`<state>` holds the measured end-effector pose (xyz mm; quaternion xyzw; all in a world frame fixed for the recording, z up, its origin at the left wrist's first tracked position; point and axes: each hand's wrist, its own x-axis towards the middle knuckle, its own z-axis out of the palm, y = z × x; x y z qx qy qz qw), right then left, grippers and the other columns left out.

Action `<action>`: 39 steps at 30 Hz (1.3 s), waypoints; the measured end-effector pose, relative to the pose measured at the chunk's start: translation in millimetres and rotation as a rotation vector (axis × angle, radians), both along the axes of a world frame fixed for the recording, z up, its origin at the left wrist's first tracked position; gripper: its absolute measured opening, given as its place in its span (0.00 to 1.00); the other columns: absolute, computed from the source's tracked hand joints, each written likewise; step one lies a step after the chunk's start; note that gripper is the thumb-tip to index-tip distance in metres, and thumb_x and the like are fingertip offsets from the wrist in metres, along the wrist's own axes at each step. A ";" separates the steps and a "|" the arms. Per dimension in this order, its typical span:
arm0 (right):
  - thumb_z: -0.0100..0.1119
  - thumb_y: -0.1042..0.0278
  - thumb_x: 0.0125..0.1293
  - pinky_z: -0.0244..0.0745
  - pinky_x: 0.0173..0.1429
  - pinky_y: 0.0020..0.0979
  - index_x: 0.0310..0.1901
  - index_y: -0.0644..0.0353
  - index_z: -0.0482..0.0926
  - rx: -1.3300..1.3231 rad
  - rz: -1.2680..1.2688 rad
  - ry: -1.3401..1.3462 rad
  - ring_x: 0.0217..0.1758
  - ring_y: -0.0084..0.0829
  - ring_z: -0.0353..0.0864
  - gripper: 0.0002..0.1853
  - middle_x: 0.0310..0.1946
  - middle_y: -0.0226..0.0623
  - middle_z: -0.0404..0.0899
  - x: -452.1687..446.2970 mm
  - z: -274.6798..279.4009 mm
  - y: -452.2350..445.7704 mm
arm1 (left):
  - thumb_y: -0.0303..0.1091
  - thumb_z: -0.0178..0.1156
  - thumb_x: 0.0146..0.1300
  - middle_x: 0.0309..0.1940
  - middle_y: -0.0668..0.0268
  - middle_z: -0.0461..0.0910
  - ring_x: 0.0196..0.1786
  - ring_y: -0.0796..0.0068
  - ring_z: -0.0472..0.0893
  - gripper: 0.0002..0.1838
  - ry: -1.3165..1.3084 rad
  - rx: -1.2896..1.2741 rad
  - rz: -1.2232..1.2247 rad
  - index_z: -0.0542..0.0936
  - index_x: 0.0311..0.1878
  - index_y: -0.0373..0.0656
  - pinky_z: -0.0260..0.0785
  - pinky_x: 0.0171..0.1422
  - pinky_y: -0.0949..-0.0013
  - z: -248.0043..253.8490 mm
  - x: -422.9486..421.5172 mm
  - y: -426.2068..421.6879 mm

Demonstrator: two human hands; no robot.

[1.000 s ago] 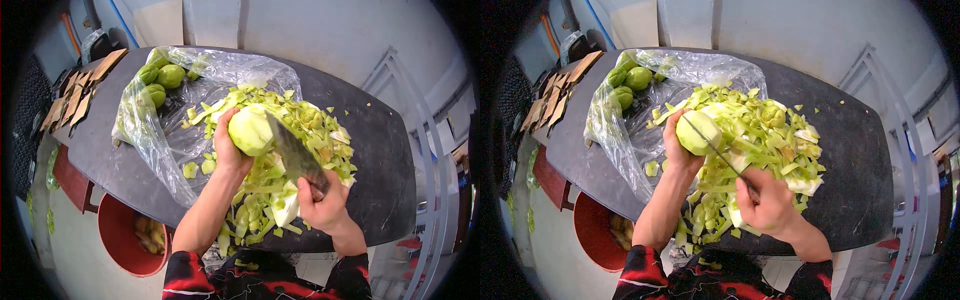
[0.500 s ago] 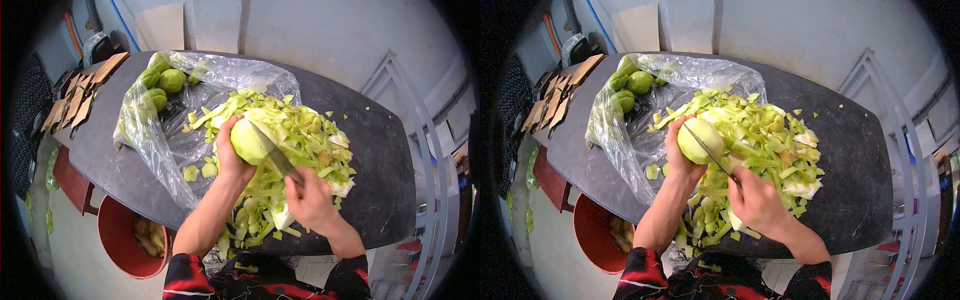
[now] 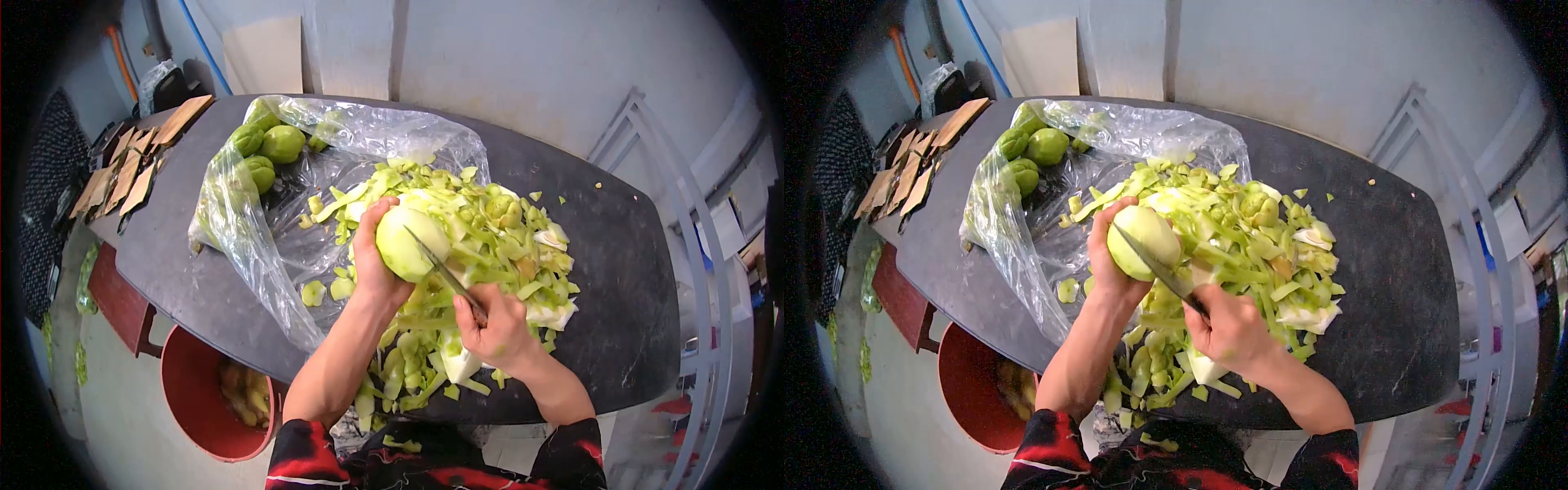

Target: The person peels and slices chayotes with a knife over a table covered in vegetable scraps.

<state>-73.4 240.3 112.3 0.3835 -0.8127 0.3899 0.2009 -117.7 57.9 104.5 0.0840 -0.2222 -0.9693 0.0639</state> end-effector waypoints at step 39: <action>0.60 0.74 0.68 0.68 0.19 0.27 0.41 0.67 0.73 -0.300 0.042 -0.467 0.14 0.21 0.73 0.07 0.18 0.29 0.75 -14.3 30.4 18.4 | 0.42 0.72 0.57 0.48 0.62 0.81 0.53 0.69 0.81 0.29 0.403 -0.281 -0.169 0.76 0.57 0.33 0.75 0.60 0.63 0.8 2.8 -13.6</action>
